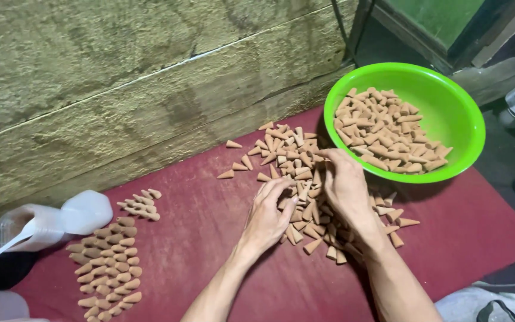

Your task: Arranging small incense cones into organized rows on a flat surface

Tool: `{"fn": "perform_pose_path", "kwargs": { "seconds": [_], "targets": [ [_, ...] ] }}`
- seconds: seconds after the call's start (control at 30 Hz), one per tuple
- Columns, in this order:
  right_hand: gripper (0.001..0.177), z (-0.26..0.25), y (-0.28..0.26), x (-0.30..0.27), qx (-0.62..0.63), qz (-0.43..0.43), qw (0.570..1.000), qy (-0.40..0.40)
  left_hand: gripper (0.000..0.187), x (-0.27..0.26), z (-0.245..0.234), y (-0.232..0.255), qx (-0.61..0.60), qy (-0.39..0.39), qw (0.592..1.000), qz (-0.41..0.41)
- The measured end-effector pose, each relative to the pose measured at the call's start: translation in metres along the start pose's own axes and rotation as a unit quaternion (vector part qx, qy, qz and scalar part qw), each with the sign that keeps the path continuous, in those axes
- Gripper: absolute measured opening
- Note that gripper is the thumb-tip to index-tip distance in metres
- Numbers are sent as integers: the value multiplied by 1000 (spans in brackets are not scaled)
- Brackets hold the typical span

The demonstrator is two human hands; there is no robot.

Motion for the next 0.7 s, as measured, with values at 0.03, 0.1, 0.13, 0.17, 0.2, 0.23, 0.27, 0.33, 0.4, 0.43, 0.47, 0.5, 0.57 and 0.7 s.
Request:
{"fn": "perform_pose_path", "kwargs": {
  "seconds": [0.03,0.1,0.13,0.17,0.2,0.23,0.27,0.33,0.4,0.43,0.47,0.5,0.57,0.7],
  "targets": [
    [31,0,-3,-3,-1,3,1000,2,32,10,7,3,-1,-3,1000,2],
    [34,-1,-10,-7,-64,-28,997,-13,28,31,23,8,25,3,999,30],
    [34,1,-8,-8,-65,-27,997,-10,28,40,27,8,24,1,999,33],
    [38,4,-6,-10,-99,-10,995,-29,27,49,32,9,56,0,998,35],
    [42,7,-4,-12,-131,6,990,-50,26,56,36,9,89,-2,995,35],
    [42,4,-3,-12,-131,8,990,-49,26,62,37,11,88,-4,995,36],
    [44,2,-2,-11,-109,39,992,-53,26,68,39,13,121,-9,992,28],
    [46,0,1,-11,-87,71,992,-54,27,77,39,21,154,-15,988,22],
    [44,2,5,-12,-65,97,991,-71,27,83,35,35,196,-44,979,-18],
    [44,1,5,-11,-64,97,991,-70,27,85,39,32,197,-45,979,-17],
    [44,1,5,-11,-38,102,992,-65,28,87,43,28,213,-57,975,-32],
    [45,1,5,-11,-13,107,992,-60,30,88,46,25,230,-68,970,-47],
    [47,7,14,-12,-2,111,992,-53,29,87,51,19,231,-72,969,-50],
    [45,9,13,-11,45,81,996,-1,28,86,60,4,236,-71,967,-55]
  ]
}}
Point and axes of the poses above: each hand's wrist, its own x-axis towards the middle knuckle, its own z-axis out of the palm, y = z × x, the point moved 1 cm from there along x, towards the middle knuckle, and after that the axes turned 1 degree about -y, right-handed, at the moved point
